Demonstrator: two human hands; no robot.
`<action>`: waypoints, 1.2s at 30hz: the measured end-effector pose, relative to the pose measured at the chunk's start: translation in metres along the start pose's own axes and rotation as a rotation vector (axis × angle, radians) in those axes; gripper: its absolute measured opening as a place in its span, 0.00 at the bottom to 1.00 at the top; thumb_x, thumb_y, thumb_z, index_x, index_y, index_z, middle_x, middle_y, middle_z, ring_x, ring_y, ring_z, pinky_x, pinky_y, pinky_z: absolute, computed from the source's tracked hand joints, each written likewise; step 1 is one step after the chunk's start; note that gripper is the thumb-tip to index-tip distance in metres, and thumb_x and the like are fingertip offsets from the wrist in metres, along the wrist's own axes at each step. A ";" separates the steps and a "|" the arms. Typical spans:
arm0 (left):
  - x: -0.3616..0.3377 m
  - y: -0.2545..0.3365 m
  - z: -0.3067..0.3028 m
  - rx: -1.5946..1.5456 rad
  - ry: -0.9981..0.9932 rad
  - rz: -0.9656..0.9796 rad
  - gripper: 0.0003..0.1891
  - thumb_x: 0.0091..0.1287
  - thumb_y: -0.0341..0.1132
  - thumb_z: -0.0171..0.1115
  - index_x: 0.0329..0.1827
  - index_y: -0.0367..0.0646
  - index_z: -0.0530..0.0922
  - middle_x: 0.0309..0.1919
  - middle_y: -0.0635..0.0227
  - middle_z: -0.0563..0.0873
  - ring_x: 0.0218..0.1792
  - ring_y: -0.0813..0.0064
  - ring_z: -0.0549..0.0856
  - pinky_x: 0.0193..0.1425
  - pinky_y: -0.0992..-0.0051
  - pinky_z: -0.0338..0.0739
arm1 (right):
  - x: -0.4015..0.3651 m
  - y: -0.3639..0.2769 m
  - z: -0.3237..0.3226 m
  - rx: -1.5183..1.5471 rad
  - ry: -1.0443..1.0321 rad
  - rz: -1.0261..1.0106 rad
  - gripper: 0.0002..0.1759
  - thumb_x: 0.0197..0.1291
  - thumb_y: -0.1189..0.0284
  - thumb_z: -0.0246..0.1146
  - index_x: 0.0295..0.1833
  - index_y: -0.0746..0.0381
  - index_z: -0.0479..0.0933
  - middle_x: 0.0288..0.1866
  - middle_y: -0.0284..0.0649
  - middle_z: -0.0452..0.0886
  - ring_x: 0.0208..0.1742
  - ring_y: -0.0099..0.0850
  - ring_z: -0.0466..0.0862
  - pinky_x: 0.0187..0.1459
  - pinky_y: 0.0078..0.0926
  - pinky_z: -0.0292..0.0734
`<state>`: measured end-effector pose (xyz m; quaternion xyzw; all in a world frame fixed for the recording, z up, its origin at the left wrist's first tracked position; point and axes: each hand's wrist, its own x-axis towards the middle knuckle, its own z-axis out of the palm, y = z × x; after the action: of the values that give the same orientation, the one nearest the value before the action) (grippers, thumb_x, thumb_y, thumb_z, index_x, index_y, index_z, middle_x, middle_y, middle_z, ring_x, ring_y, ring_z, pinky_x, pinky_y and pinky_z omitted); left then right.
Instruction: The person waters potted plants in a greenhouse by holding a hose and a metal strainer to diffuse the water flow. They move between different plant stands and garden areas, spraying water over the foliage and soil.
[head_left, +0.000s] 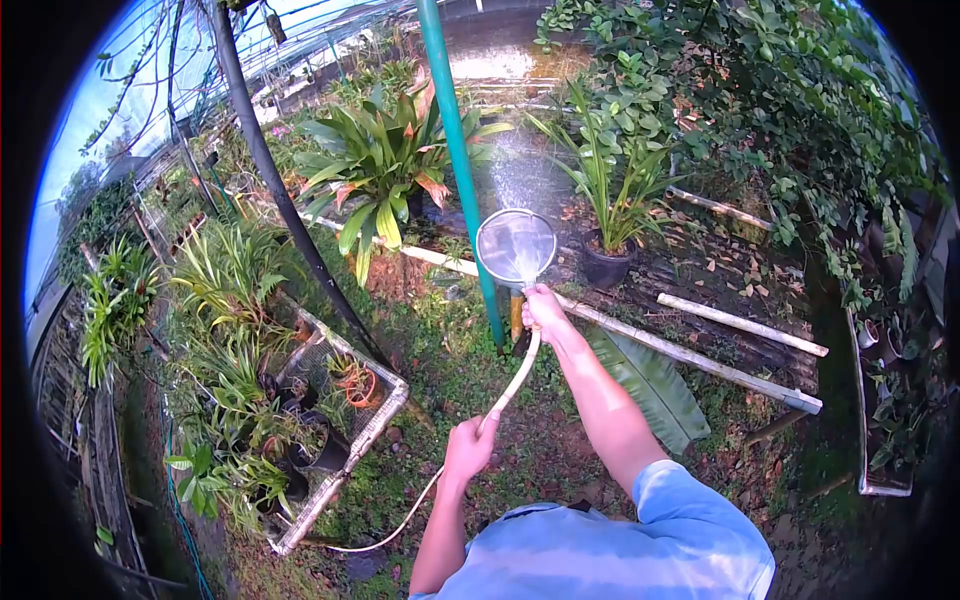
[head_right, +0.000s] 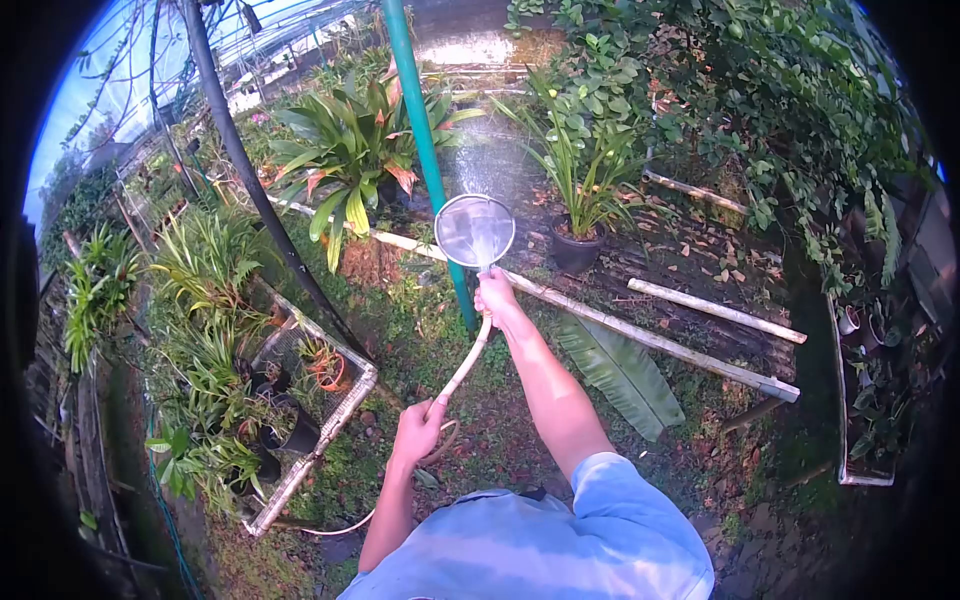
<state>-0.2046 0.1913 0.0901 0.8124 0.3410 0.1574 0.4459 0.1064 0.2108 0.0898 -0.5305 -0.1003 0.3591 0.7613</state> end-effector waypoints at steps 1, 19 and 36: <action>-0.004 -0.001 -0.004 0.006 0.008 0.001 0.30 0.72 0.53 0.56 0.20 0.34 0.75 0.11 0.61 0.74 0.15 0.71 0.74 0.24 0.64 0.69 | -0.003 0.004 0.006 0.018 0.000 -0.006 0.06 0.75 0.69 0.48 0.49 0.59 0.64 0.25 0.35 0.67 0.18 0.23 0.66 0.15 0.22 0.63; -0.054 -0.032 -0.057 -0.056 0.058 0.000 0.30 0.71 0.54 0.57 0.20 0.35 0.75 0.12 0.60 0.75 0.15 0.70 0.73 0.24 0.64 0.69 | -0.047 0.038 0.060 -0.016 0.000 0.033 0.05 0.73 0.71 0.49 0.50 0.59 0.65 0.23 0.33 0.65 0.16 0.23 0.64 0.15 0.22 0.61; -0.079 -0.061 -0.090 -0.073 0.026 -0.017 0.28 0.71 0.52 0.58 0.20 0.36 0.75 0.12 0.65 0.72 0.17 0.75 0.69 0.24 0.66 0.65 | -0.065 0.066 0.089 -0.053 -0.031 0.066 0.06 0.73 0.70 0.48 0.48 0.60 0.63 0.23 0.33 0.65 0.16 0.23 0.65 0.14 0.23 0.62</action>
<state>-0.3371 0.2147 0.0925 0.7905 0.3479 0.1766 0.4721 -0.0173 0.2454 0.0836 -0.5478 -0.1039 0.3893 0.7332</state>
